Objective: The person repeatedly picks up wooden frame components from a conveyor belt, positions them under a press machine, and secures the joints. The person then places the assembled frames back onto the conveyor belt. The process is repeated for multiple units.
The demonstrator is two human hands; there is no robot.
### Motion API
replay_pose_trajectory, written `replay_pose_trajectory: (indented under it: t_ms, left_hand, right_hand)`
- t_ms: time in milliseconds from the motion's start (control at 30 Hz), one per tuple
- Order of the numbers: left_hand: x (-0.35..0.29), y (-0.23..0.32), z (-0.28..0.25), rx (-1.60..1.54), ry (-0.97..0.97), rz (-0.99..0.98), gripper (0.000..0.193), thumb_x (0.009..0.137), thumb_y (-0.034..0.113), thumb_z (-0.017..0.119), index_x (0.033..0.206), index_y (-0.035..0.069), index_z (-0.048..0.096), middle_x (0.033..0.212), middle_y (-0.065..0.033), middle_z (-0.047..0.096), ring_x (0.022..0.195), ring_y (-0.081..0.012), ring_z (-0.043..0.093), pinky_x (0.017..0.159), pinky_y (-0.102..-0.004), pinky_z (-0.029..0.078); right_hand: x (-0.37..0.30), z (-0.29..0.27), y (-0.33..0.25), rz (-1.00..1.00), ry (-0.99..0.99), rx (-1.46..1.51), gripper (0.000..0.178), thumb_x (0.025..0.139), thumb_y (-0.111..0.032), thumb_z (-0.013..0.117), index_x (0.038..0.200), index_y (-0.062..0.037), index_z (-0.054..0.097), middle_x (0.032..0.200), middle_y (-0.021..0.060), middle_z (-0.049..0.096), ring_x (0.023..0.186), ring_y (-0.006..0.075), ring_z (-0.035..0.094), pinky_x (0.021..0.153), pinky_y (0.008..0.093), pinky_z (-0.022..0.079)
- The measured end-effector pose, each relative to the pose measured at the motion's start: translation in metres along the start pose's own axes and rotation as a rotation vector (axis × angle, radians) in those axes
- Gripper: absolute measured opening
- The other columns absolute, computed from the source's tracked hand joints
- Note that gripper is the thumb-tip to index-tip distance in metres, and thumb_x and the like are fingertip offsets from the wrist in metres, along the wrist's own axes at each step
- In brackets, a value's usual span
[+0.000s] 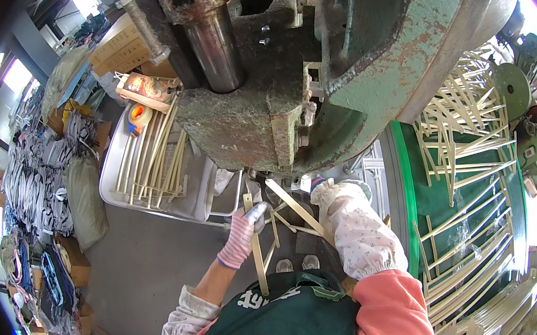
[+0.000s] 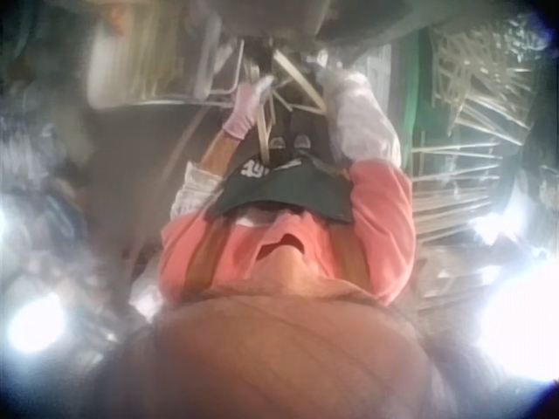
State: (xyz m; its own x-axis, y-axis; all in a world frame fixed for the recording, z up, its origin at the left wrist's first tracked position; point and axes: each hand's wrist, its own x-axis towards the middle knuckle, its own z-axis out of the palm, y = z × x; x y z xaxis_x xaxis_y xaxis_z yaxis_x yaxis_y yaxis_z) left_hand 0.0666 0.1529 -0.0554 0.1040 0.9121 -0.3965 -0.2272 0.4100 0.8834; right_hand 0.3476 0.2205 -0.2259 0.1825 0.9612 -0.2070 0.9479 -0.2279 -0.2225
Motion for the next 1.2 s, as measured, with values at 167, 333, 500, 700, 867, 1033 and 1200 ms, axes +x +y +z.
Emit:
replay_pose_trajectory:
  t_ms: [167, 333, 500, 700, 867, 1033, 1200]
  left_hand:
    - [-0.031, -0.024, -0.006, -0.135, -0.050, -0.033, 0.021, 0.085, 0.017, 0.054, 0.100, 0.002, 0.051, 0.063, -0.0008, 0.047, 0.050, -0.0092, 0.041, 0.048, -0.0221, 0.033]
    - [-0.053, -0.042, -0.006, -0.026, -0.072, 0.189, 0.021, 0.089, 0.016, 0.049, 0.106, 0.003, 0.050, 0.064, -0.0012, 0.049, 0.056, -0.0089, 0.044, 0.056, -0.0233, 0.038]
    - [-0.039, -0.028, -0.012, -0.010, -0.065, 0.224, 0.021, 0.091, 0.014, 0.046, 0.108, 0.004, 0.052, 0.063, 0.0013, 0.048, 0.056, -0.0049, 0.040, 0.050, -0.0196, 0.032]
    - [-0.014, 0.002, -0.013, 0.068, -0.109, 0.275, 0.014, 0.093, 0.012, 0.048, 0.081, 0.007, 0.055, 0.057, 0.0036, 0.046, 0.051, -0.0035, 0.040, 0.045, -0.0209, 0.030]
    - [-0.002, 0.014, -0.023, 0.138, -0.196, 0.246, 0.010, 0.091, 0.009, 0.048, 0.088, 0.003, 0.056, 0.064, 0.0011, 0.050, 0.054, -0.0050, 0.044, 0.048, -0.0201, 0.034]
    - [0.001, 0.019, -0.033, 0.231, -0.161, 0.202, 0.012, 0.091, 0.012, 0.049, 0.086, 0.004, 0.056, 0.061, 0.0022, 0.049, 0.051, -0.0042, 0.042, 0.047, -0.0203, 0.033]
    - [-0.004, 0.028, -0.027, 0.333, -0.201, 0.304, 0.014, 0.091, 0.015, 0.049, 0.091, 0.003, 0.057, 0.061, 0.0030, 0.048, 0.052, -0.0044, 0.041, 0.047, -0.0214, 0.032]
  right_hand:
    - [-0.005, 0.000, 0.005, 0.053, 0.019, 0.003, 0.041, 0.084, -0.022, 0.052, 0.121, -0.0046, 0.047, 0.103, 0.0135, 0.059, 0.098, 0.0248, 0.054, 0.082, 0.0361, 0.043]
    - [-0.009, 0.005, 0.007, 0.100, 0.042, 0.006, 0.043, 0.084, -0.022, 0.053, 0.122, -0.0039, 0.046, 0.102, 0.0133, 0.059, 0.096, 0.0247, 0.054, 0.081, 0.0360, 0.044]
    - [-0.011, 0.008, 0.010, 0.143, 0.064, 0.008, 0.045, 0.083, -0.022, 0.053, 0.123, -0.0033, 0.044, 0.100, 0.0132, 0.059, 0.093, 0.0245, 0.054, 0.080, 0.0360, 0.044]
    - [-0.010, 0.011, 0.010, 0.174, 0.075, 0.025, 0.047, 0.083, -0.022, 0.054, 0.124, -0.0025, 0.043, 0.098, 0.0130, 0.059, 0.090, 0.0243, 0.055, 0.078, 0.0359, 0.045]
    - [-0.011, -0.018, -0.016, 0.099, 0.086, 0.132, 0.049, 0.083, -0.022, 0.055, 0.125, -0.0019, 0.041, 0.096, 0.0129, 0.059, 0.088, 0.0241, 0.055, 0.077, 0.0359, 0.045]
    - [-0.024, -0.077, -0.075, -0.375, -0.001, 0.671, 0.051, 0.082, -0.021, 0.055, 0.127, -0.0012, 0.040, 0.095, 0.0127, 0.059, 0.086, 0.0240, 0.055, 0.076, 0.0358, 0.045]
    - [-0.033, -0.116, -0.133, -0.590, -0.169, 0.768, 0.053, 0.082, -0.021, 0.056, 0.128, -0.0006, 0.038, 0.093, 0.0125, 0.059, 0.083, 0.0238, 0.056, 0.075, 0.0358, 0.046]
